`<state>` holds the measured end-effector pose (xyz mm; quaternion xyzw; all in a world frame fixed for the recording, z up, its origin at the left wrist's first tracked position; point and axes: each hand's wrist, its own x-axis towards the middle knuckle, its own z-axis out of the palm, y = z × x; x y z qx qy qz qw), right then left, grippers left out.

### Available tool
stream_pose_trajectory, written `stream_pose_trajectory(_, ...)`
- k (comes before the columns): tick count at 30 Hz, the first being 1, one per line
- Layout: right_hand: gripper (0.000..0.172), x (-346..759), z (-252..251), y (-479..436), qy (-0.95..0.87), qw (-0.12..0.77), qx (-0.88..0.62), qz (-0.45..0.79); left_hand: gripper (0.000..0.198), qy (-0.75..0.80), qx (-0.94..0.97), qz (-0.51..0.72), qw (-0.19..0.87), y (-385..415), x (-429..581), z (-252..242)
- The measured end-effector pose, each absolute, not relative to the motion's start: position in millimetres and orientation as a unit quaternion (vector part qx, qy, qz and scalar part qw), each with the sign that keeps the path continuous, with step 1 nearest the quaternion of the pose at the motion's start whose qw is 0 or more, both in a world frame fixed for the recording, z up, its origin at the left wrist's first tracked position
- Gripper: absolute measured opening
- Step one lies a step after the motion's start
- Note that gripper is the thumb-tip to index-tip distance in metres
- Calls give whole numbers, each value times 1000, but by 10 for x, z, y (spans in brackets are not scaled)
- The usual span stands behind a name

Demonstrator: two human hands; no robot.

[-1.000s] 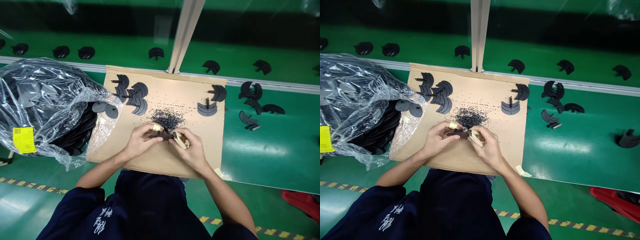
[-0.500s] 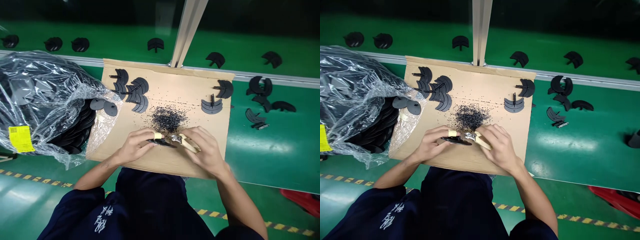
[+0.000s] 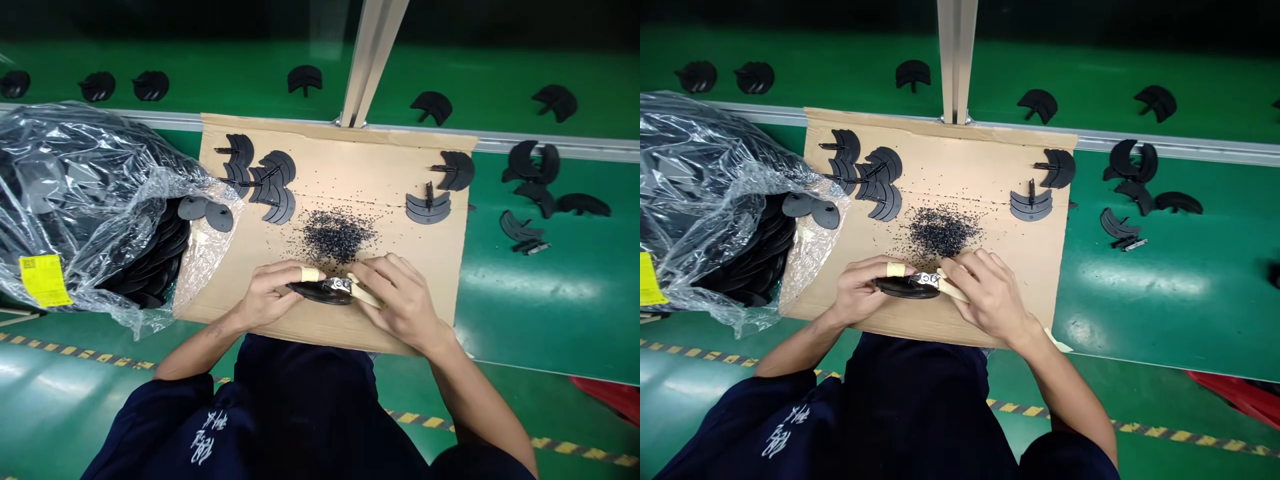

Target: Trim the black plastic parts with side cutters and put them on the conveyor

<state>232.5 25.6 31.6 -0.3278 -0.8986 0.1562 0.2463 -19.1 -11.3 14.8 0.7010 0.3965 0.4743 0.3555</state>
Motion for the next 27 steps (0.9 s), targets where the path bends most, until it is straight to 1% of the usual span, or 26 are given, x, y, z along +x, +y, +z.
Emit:
stream_pose_trajectory(4,23,2308,365,231,-908,231,-336,102,33,394,704,476,351,-129,-192,140)
stream_pose_trajectory(10,13,2268,422,222,-916,236,-322,45,31,384,700,486,355,-149,-165,132)
stream_pose_trajectory(13,15,2254,424,202,-913,246,-325,27,32,384,693,490,362,-168,-149,116)
stream_pose_trajectory(15,18,2257,411,183,-909,253,-329,35,30,387,690,490,367,-181,-148,112)
stream_pose_trajectory(19,21,2296,374,164,-890,281,-338,121,26,389,690,483,374,-198,-156,152)
stream_pose_trajectory(21,21,2310,370,178,-880,274,-366,128,25,395,684,481,380,-198,-151,191)
stream_pose_trajectory(23,20,2309,378,202,-884,242,-390,89,27,405,676,466,404,-189,-131,224)
stream_pose_trajectory(25,21,2307,394,230,-897,205,-388,53,31,423,651,436,455,-171,-98,233)
stream_pose_trajectory(27,24,2328,411,257,-902,190,-382,67,31,448,589,421,524,-143,-67,210)
